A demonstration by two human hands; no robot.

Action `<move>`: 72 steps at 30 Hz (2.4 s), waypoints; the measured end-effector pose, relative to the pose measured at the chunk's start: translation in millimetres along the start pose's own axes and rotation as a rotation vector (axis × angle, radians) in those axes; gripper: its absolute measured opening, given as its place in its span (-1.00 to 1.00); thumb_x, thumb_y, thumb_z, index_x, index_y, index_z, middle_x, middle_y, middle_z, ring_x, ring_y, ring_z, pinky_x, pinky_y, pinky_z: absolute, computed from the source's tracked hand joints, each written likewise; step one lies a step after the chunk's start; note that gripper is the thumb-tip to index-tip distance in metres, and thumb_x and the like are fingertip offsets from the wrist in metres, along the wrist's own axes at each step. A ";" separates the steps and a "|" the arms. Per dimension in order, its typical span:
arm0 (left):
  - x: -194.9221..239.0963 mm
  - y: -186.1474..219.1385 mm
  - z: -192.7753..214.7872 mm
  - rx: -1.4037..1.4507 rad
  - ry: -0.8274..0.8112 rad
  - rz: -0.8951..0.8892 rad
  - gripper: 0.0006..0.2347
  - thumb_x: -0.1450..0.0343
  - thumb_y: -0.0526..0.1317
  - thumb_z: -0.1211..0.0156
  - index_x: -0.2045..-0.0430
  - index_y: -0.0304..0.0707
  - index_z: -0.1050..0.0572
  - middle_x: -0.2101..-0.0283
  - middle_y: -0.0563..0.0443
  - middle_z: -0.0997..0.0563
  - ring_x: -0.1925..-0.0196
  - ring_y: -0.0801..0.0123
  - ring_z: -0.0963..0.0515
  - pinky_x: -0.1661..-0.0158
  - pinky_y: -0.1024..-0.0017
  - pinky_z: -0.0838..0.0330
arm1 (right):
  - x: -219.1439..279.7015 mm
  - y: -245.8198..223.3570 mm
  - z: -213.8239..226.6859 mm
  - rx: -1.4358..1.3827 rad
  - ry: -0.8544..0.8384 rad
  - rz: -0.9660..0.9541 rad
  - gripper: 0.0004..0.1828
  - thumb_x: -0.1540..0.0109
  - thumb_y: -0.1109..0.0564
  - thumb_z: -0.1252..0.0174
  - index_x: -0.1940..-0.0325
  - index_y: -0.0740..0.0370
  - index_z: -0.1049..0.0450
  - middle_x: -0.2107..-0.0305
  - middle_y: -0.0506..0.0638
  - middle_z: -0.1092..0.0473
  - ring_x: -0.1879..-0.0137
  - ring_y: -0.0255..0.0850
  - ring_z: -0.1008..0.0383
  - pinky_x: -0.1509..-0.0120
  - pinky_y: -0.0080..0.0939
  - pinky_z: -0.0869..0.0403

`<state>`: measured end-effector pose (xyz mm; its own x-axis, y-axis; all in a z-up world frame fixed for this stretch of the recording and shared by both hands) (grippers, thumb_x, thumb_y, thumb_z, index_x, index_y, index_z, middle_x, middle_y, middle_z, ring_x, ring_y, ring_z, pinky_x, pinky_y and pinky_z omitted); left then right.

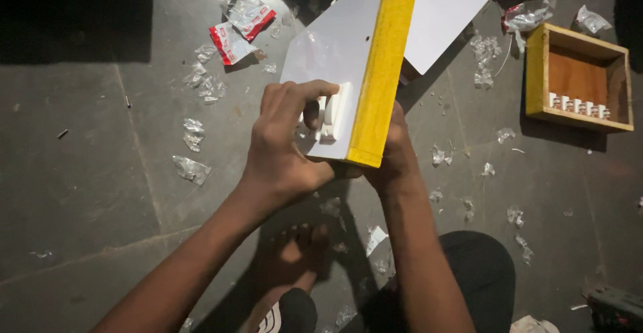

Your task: The person sits on the floor and assembles a white switch plate. They use a yellow wooden block to press switches into place, then insert small metal pins into the holes of the switches.

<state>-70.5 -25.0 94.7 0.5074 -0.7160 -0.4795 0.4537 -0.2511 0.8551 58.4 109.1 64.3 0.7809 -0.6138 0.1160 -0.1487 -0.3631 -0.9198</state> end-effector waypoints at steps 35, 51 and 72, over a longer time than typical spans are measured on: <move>1.3 -7.7 1.9 -0.026 0.001 -0.057 -0.43 -0.15 -0.24 -0.45 -0.09 -0.21 -0.42 0.16 0.02 -0.46 0.08 0.22 -0.43 0.05 0.33 -0.39 | 1.1 -9.8 -14.7 -0.068 0.076 0.073 -0.67 -0.31 0.25 -0.18 -0.15 0.43 -0.41 0.15 0.23 -0.54 0.14 -0.06 -0.63 0.02 -0.07 -0.63; -0.2 -8.9 2.5 -0.044 -0.021 -0.048 -0.42 -0.08 -0.28 -0.40 -0.06 -0.21 -0.43 0.24 0.04 -0.42 0.14 0.22 -0.41 0.04 0.27 -0.35 | 10.1 -6.6 -16.5 0.177 0.168 0.201 -0.65 -0.30 0.29 -0.24 -0.17 0.35 -0.42 0.11 0.05 -0.53 0.09 -0.24 -0.60 -0.03 -0.21 -0.62; 0.2 -7.4 3.2 -0.007 -0.035 0.005 -0.42 -0.09 -0.34 -0.33 -0.07 -0.24 -0.43 0.18 0.00 -0.47 0.09 0.22 -0.42 0.07 0.33 -0.45 | 7.0 3.9 -16.9 0.070 0.195 0.243 -0.64 -0.28 0.20 -0.20 -0.15 0.31 -0.41 0.16 0.06 -0.55 0.16 -0.23 -0.64 0.04 -0.21 -0.64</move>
<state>-76.2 -25.4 88.9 0.4834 -0.7399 -0.4679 0.4566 -0.2429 0.8559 53.0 91.6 67.9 0.5960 -0.8016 -0.0466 -0.2689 -0.1446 -0.9522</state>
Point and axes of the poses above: each hand's wrist, its own x-axis away from the middle knuckle, its own z-axis out of the back of the hand, y = z × x, the point moved 3 cm from there along -x, towards the middle knuckle
